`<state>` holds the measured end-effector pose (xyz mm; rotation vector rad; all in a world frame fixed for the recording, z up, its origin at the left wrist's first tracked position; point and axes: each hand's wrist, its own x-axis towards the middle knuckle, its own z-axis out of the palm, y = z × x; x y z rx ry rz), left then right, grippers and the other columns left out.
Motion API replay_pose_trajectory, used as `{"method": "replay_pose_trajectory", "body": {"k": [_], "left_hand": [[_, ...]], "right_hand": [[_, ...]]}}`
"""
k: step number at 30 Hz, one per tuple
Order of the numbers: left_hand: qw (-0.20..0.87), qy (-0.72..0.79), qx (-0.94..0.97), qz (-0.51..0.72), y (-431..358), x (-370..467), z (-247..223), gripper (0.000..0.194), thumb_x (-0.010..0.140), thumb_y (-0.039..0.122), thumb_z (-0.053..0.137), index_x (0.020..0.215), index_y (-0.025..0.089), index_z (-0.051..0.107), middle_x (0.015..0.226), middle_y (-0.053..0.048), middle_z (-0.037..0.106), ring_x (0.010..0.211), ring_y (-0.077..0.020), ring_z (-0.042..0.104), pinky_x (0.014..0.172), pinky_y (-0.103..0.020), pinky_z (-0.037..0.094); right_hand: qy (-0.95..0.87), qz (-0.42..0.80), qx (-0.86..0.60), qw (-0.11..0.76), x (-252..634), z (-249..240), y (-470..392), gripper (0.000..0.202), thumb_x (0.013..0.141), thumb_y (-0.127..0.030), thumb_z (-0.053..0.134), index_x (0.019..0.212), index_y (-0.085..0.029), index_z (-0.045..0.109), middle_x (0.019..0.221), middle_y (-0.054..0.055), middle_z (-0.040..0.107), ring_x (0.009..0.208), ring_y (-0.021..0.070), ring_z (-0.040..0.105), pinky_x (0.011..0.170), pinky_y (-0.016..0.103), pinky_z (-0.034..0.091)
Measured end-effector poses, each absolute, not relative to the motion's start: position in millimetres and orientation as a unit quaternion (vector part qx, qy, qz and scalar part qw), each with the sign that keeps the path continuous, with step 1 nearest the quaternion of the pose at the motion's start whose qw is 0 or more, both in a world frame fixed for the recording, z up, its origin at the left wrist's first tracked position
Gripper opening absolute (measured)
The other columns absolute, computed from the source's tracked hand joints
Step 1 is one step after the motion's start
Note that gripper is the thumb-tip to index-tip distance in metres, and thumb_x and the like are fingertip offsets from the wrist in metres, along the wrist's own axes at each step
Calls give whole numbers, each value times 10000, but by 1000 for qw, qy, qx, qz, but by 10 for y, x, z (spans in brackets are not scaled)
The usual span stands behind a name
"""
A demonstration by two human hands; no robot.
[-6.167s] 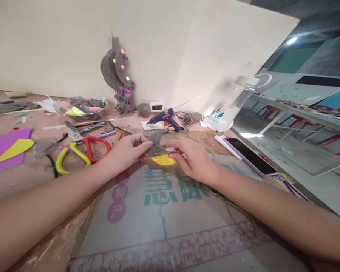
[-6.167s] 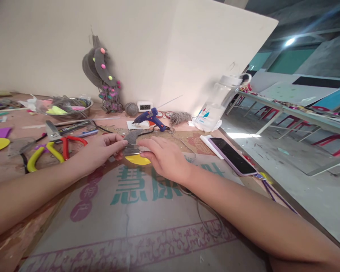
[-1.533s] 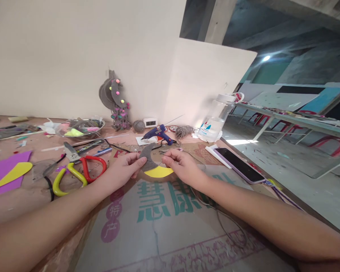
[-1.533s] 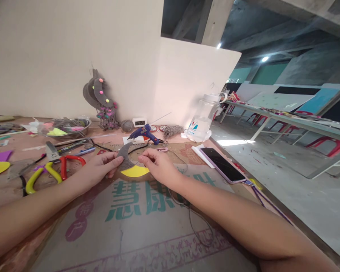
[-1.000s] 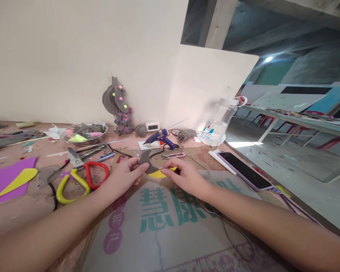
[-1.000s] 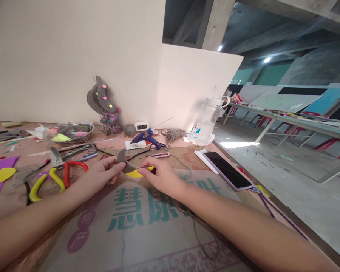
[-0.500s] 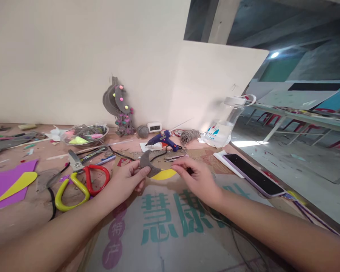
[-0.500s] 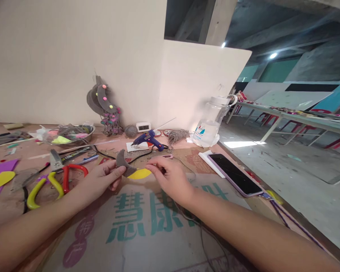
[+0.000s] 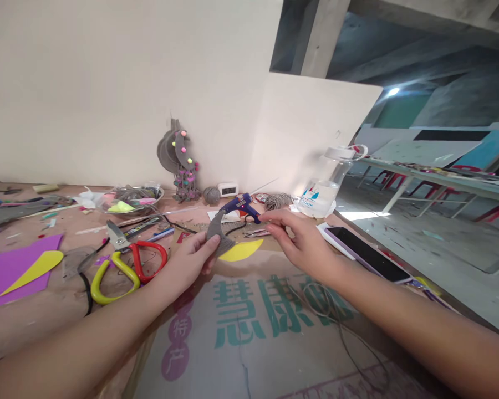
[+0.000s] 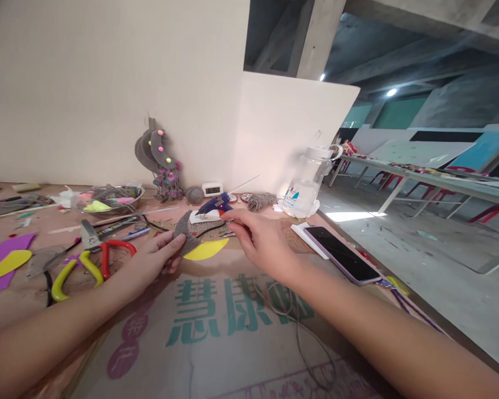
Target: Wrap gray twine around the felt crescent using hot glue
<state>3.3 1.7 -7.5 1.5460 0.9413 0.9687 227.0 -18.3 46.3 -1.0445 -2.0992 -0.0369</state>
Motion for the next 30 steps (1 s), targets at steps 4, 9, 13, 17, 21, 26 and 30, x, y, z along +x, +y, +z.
{"method": "replay_pose_trajectory", "body": {"k": [4,9,13,17,21,26,30], "left_hand": [[532,381,631,416,54,57,-98,327,836,448,438,652,180,405,472,70,430,412,-57,387,412,-172,278],[554,379,617,411,58,86,-104,296,814,448,471,691,181,432,465,74,437,403,-59,374,409,-176,279],[551,395,616,402,35,88,-104,307,813,458,469,686,182,431,461,73,446,412,-62,379,421,-182,281],[549,389,618,407,24,82,-107,313,810,455,475,663,183,426,461,68,454,418,-66,381,424,-187,278],[547,387,621,407,30,89,-104,300,805,445,482,671,181,440,462,64,456,416,-68,383,421,-187,286],[550,376,621,413,47,105,-104,282,811,439,472,700,182,438,464,76,434,409,-62,371,413,-177,283],[556,368,619,416,48,108,-100,272,810,437,471,727,179,455,473,77,432,406,-65,372,407,-177,286]], "right_hand": [[-820,181,-456,294,2349,606,-63,293,866,-351,449,1107,-204,528,668,-4,600,598,122,562,549,232,442],[-722,196,-517,416,2622,532,293,294,857,-375,433,1041,-161,516,744,29,619,680,127,586,675,272,484],[-718,178,-561,371,2795,345,578,294,779,-333,551,1010,-153,567,948,77,639,836,183,603,785,342,474],[-734,182,-568,325,2704,258,772,485,737,-360,609,1175,-172,518,1133,87,595,962,215,584,845,344,457],[-749,196,-557,302,2441,209,942,530,736,-333,620,1227,-187,481,1163,66,589,994,182,577,825,261,462],[-736,182,-588,282,2241,110,1134,268,696,-259,649,933,-135,630,863,58,681,784,188,621,727,272,472],[-722,162,-610,284,2227,99,1153,218,651,-210,672,847,-124,630,767,54,676,741,191,614,695,262,462]]}}
